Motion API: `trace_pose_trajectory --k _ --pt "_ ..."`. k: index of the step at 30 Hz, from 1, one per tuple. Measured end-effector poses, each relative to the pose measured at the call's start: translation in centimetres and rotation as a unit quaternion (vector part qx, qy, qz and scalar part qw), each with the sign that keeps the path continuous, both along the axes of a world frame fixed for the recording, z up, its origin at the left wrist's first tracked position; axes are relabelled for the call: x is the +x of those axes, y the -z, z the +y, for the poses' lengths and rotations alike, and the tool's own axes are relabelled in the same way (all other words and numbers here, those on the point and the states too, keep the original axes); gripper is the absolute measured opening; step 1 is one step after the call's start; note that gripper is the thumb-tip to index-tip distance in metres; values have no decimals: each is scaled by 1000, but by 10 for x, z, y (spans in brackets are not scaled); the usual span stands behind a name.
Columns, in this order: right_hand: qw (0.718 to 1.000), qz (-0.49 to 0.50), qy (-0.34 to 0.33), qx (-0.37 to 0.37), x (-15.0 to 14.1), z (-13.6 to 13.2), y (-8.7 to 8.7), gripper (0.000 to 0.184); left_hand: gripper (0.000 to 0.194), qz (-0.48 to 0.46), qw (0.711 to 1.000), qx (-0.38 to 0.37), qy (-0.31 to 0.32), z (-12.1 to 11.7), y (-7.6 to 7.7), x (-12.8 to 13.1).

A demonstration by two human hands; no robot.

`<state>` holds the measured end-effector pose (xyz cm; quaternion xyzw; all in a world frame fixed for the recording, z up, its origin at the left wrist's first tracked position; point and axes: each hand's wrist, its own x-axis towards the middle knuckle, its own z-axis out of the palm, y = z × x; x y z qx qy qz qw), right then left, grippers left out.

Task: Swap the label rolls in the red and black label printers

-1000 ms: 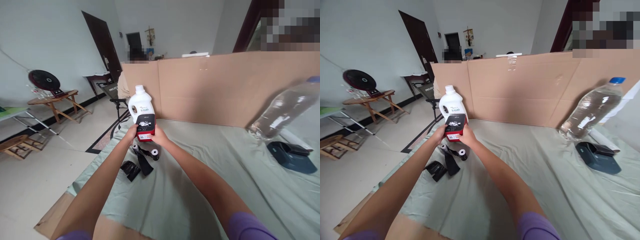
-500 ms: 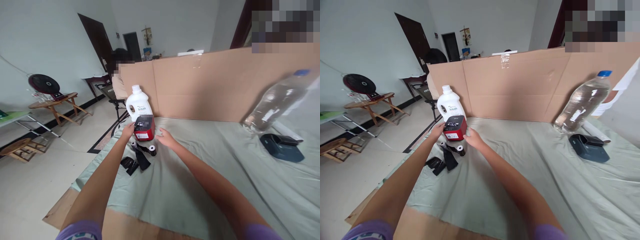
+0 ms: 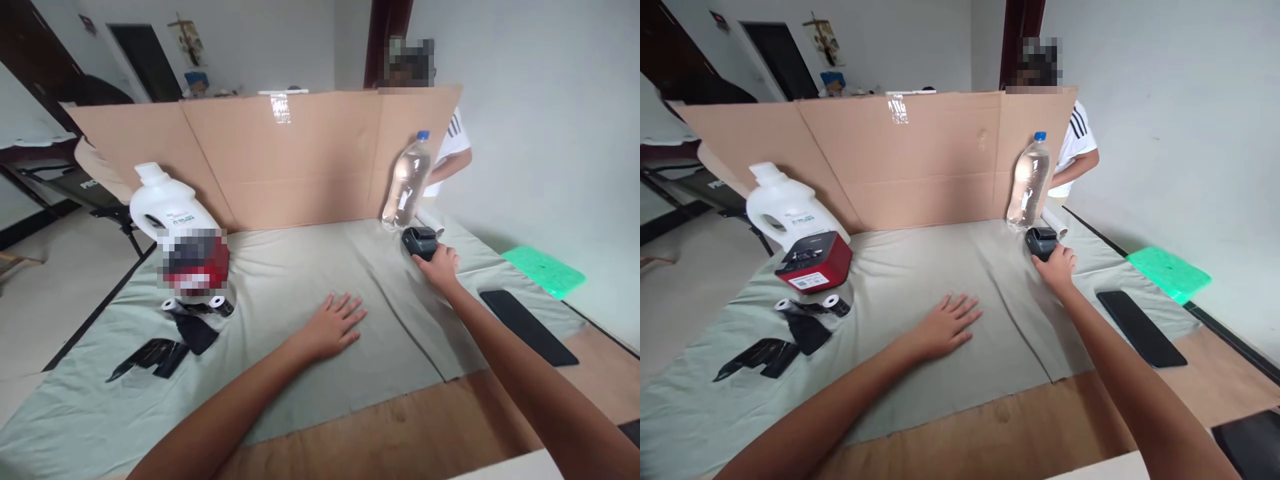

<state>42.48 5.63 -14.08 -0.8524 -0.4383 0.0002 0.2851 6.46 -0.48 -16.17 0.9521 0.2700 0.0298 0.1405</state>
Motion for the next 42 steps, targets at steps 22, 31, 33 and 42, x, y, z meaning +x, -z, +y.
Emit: trace_pose_trajectory --k 22,31,33,42 --pt "990 -38 -138 7 -242 -17 -4 69 66 -43 998 -20 32 -65 -5 -16" --pt "991 -2 -132 -16 -273 -35 -2 68 57 -64 997 28 40 -63 -4 -16" --pt "990 3 -134 -37 -272 -36 -5 68 59 -61 997 26 43 -63 -4 -16" --pt "969 -67 -221 -83 -247 -46 1 78 64 -60 997 35 39 -64 -5 -16"
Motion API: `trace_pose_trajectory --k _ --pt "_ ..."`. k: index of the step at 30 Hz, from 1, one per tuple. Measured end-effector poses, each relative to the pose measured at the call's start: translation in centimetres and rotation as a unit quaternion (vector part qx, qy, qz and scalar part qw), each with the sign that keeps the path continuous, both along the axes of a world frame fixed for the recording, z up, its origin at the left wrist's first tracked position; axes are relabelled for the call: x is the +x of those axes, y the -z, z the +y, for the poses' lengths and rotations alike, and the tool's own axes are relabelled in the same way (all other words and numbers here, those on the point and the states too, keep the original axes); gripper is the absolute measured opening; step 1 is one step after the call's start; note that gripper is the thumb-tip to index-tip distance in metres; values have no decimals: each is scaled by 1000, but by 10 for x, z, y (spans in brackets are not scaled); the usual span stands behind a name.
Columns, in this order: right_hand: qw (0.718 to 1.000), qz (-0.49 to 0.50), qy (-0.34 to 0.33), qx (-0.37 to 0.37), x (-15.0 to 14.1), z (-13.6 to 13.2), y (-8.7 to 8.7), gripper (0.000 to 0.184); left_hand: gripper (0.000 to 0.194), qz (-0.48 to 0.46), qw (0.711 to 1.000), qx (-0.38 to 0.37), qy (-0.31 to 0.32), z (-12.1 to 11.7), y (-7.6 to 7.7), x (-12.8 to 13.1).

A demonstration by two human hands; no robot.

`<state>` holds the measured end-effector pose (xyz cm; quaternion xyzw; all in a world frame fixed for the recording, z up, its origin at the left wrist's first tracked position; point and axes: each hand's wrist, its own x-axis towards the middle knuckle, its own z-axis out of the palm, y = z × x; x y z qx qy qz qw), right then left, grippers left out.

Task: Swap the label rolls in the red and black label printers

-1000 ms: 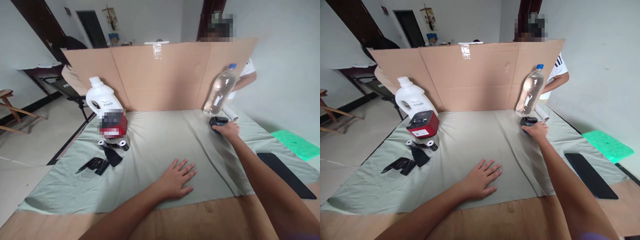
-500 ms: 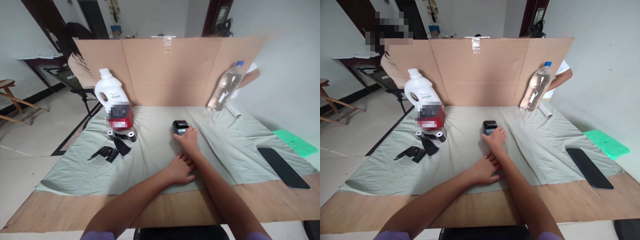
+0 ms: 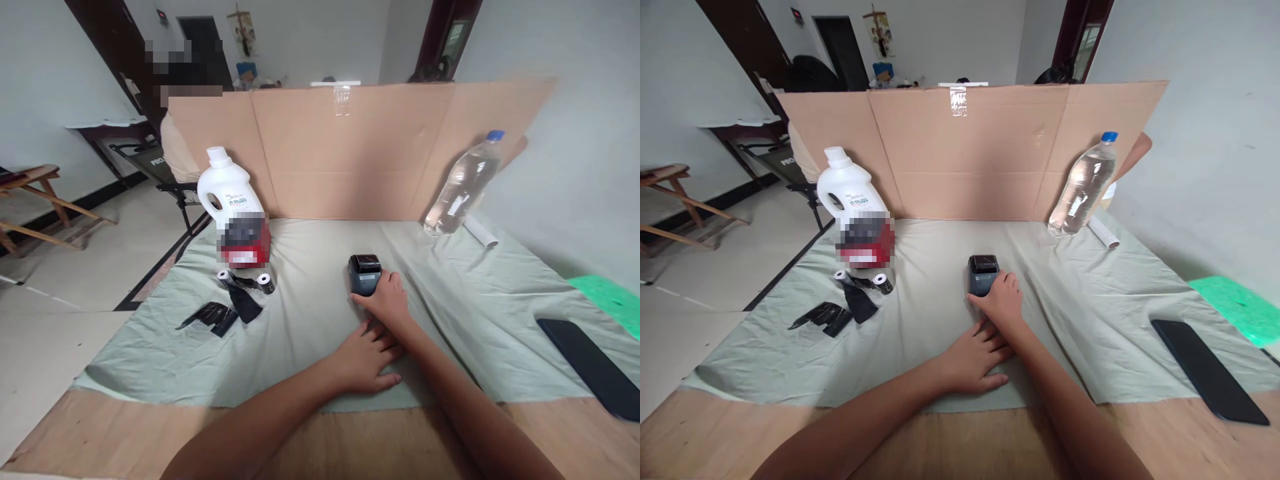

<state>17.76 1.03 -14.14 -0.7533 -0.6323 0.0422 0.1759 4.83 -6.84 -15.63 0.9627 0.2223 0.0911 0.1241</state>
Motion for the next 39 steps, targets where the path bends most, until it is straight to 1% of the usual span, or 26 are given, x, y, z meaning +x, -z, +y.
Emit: trace_pose_trajectory --k 3,5,10,17,21,23,24,25,26,28,29,30,31,33,34,35,37,39 --pt "998 -25 -12 48 6 -4 10 75 63 7 1000 -2 1 1 2 1" --pt "998 -30 -18 58 8 -6 13 74 62 7 1000 0 1 1 3 1" --pt "998 -30 -11 45 6 -9 9 66 61 14 1000 1 -4 1 4 1" --pt "999 -23 8 41 1 -8 7 70 60 19 1000 -14 -8 2 2 1" --pt "999 -13 9 31 1 -10 8 72 55 -28 999 -39 2 1 0 0" --pt "999 -5 7 36 1 -11 11 77 45 -78 994 -79 1 1 -1 -3" --pt "999 0 3 45 2 -11 14 83 39 -113 988 -109 -14 4 -2 -6" --pt "998 5 -2 56 2 -11 17 90 35 -155 977 -141 -48 8 -3 -10" --pt "998 11 -9 69 3 -10 21 96 34 -201 959 -173 -99 15 -5 -15" --pt "995 22 -33 96 4 -9 28 105 38 -285 906 -215 -228 35 -8 -26" --pt "993 25 -46 108 4 -9 31 107 39 -308 880 -224 -285 48 -9 -31" --pt "991 26 -61 118 4 -8 34 107 41 -311 863 -225 -330 61 -10 -36" --pt "989 27 -74 125 4 -7 36 107 44 -291 859 -219 -360 74 -10 -39" --pt "987 29 -88 132 3 -6 38 108 52 -212 877 -186 -390 93 -8 -42" --pt "986 33 -90 134 2 -6 38 108 55 -169 888 -162 -395 99 -6 -42" --pt "986 41 -91 135 1 -5 38 108 57 -130 897 -138 -400 102 -4 -41" --pt "985 64 -87 138 0 -3 36 104 59 -75 904 -102 -408 103 -2 -38" --pt "983 88 -79 142 -2 -1 33 99 60 -45 906 -91 -410 100 -2 -37"
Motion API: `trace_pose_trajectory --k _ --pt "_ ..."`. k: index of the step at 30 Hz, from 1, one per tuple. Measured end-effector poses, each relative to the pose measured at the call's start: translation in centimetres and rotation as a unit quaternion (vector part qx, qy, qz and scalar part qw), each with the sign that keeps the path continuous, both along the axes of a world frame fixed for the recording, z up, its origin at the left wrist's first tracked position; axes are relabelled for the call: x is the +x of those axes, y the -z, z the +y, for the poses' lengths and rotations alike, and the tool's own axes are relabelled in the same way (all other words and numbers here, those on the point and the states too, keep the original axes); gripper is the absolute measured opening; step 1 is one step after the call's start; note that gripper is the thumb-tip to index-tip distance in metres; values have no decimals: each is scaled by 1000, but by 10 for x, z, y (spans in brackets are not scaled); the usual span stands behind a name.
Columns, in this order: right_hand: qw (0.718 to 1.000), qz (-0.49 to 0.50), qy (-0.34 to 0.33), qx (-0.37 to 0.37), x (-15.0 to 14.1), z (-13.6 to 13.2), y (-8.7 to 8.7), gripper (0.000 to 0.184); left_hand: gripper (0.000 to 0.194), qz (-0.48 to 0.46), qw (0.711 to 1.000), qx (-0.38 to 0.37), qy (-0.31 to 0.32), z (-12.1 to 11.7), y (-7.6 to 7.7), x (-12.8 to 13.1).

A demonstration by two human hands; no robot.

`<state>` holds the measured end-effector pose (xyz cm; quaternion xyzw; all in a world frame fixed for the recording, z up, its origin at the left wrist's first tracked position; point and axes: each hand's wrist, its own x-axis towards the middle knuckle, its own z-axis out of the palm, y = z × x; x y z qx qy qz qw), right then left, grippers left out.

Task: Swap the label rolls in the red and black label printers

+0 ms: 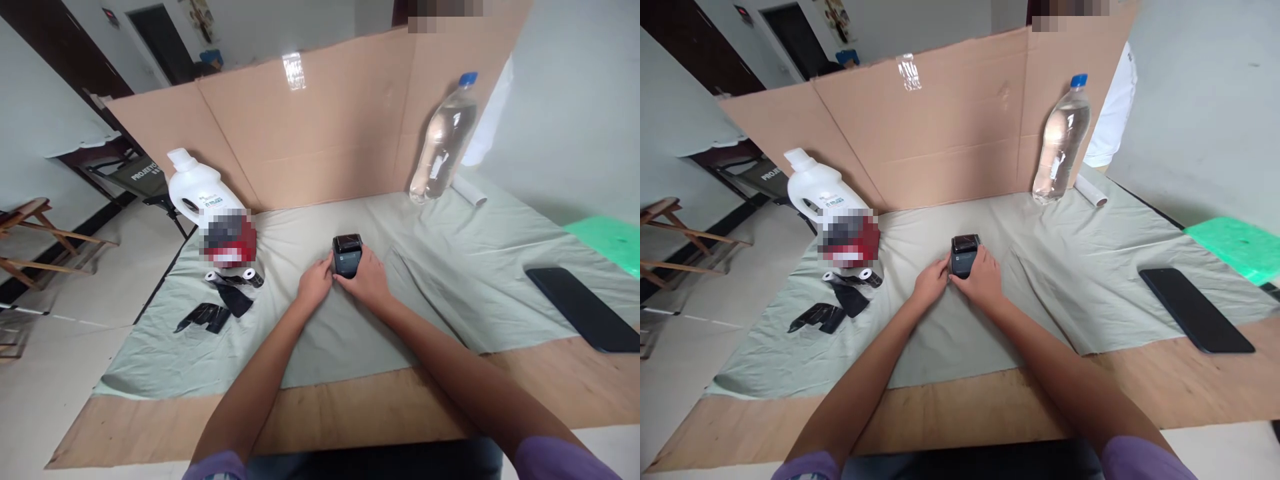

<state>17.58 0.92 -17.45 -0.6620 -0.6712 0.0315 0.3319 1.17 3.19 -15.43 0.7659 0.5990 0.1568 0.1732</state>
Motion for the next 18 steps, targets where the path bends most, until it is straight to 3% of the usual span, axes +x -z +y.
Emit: trace_pose_trajectory --k 7,13,18 --pt "999 40 8 -6 -1 4 -3 90 62 -1 1000 -18 2 3 -8 -4" --pt "999 42 12 -19 0 3 -4 104 59 -39 998 -34 -19 6 -9 -6" --pt "999 36 19 -35 -1 3 -7 114 60 -52 998 -34 2 12 -6 -9"
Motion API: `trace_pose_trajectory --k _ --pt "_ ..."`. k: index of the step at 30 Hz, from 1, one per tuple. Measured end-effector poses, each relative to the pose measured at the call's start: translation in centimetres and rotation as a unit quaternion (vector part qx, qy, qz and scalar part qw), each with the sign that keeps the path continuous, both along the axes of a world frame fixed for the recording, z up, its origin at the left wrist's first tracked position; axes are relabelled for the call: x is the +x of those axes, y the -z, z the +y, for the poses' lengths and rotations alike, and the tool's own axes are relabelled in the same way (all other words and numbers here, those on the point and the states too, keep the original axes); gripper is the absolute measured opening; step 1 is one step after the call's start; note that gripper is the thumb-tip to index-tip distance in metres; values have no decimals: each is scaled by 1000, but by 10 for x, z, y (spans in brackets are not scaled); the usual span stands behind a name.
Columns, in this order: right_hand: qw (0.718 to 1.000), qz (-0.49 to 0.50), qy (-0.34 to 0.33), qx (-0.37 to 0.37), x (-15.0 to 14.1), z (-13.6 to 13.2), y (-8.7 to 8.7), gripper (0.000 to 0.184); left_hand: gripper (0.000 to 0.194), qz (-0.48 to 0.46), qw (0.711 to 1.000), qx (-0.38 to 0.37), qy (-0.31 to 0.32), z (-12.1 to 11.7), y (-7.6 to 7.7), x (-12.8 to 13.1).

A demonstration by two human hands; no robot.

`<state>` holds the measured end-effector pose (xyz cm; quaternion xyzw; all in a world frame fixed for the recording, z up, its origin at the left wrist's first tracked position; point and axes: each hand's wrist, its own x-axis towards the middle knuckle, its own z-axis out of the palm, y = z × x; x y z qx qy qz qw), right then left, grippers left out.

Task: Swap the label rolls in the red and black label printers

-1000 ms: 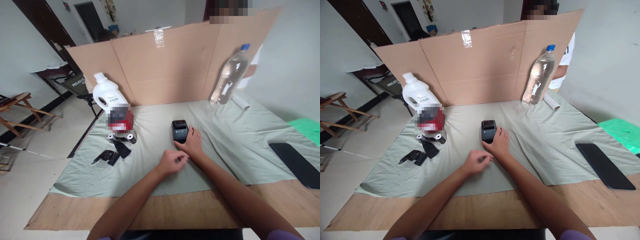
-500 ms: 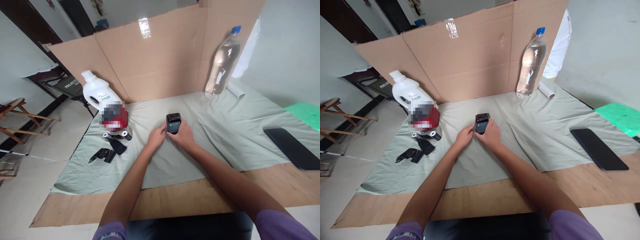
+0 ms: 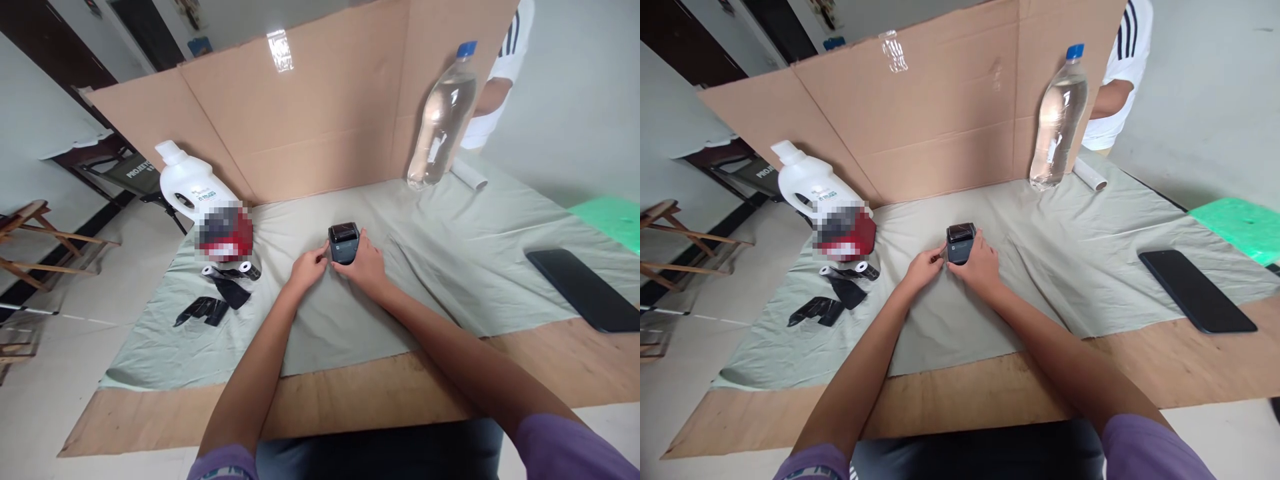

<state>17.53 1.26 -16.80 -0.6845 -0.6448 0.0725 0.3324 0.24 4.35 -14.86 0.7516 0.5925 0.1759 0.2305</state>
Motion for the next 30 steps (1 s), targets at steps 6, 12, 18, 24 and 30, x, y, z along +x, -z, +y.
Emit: trace_pose_trajectory --k 6,12,18,24,30 --pt "1000 2 1 -7 1 -1 -3 103 54 -26 1000 8 -13 5 5 0" --pt "1000 6 0 -2 1 -1 -5 95 45 64 997 39 12 10 -6 6" --pt "1000 -1 -7 -4 2 -2 -5 95 43 111 993 47 21 8 -12 7" --pt "1000 0 -9 4 2 -2 -3 94 44 88 995 48 12 7 -8 5" --pt "1000 8 -7 7 2 -1 -3 93 44 127 990 57 14 6 -9 7"
